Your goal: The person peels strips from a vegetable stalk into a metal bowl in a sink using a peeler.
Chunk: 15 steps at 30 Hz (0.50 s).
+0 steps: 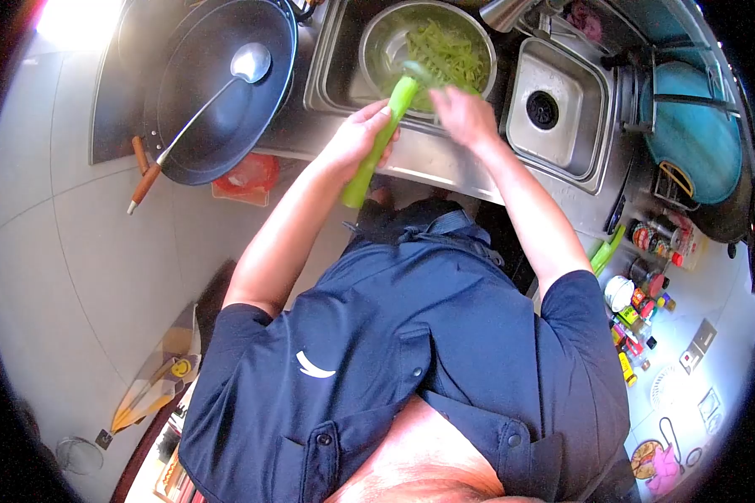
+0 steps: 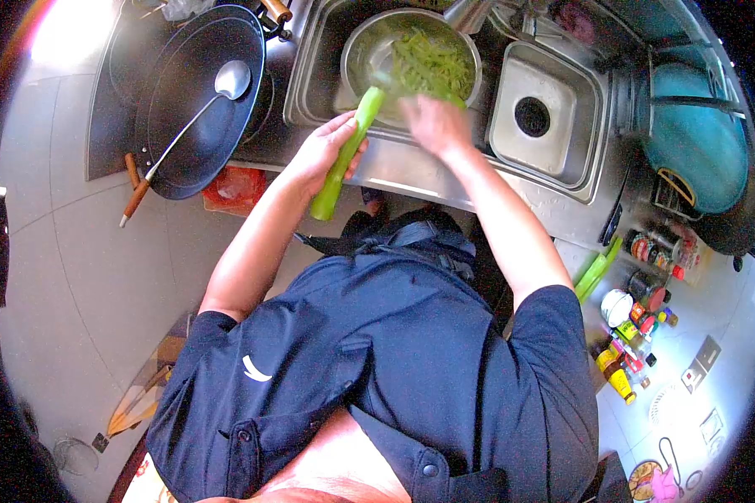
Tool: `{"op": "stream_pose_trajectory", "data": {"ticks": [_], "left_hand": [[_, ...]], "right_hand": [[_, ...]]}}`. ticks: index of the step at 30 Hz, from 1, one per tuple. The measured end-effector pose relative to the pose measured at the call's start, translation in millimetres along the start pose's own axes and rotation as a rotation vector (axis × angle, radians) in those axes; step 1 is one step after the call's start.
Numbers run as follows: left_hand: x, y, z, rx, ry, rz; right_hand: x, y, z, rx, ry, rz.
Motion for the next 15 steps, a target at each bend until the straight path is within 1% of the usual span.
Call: {"op": "stream_pose_trajectory", "data": {"ticks": [1,3,4,5,7,8,9,11,12,14,15], "left_hand": [[0,2,0,0.003,-0.017,0.004],[-1,2,1,-0.001,-0.036,0.008],[0,2,0,-0.007,-0.03,0.024],[1,2,-1,-0.011,-0.023,0.038],[4,-1,-5,-0.018,-0.048,0.027],[5,-4,-7,-0.026,-0.076,0.018],[5,-6,-8,-0.03,-0.076,0.02],[5,-8,-8,-0.114,-0.312,0.076],[3,-7,-6,-0.114,-0.311,0.078],[1,-5,0,-0.167,-0.539,0.121],[-1,-5,2,-0.167,-0.538,0.121]], "right_hand": [[7,-8,10,-0.139,-0.103,-0.094],[18,-16,24,-0.204,-0.101,0.057],[22,-13,26,-0.156,-0.098,0.17],[19,-12,28,-0.155,-0.098,0.167],[21,-8,21,-0.067,-0.251,0.136],[21,-5,22,-0.117,-0.255,0.062],[19,-2,20,-0.113,-0.255,0.063],[13,3,21,-0.084,-0.411,0.141],[12,6,19,-0.059,-0.398,0.183],[10,11,19,-0.039,-0.371,0.167],[12,15,16,-0.022,-0.345,0.152]]}}
Point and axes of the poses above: each hand's wrist, its own y-axis away from the middle knuckle, its own x-axis out of the back of the hand, z = x × y, the point moved 4 cm from there along -y, towards the middle knuckle, and after that the axes turned 9 degrees about -x, right-handed, at the moved point
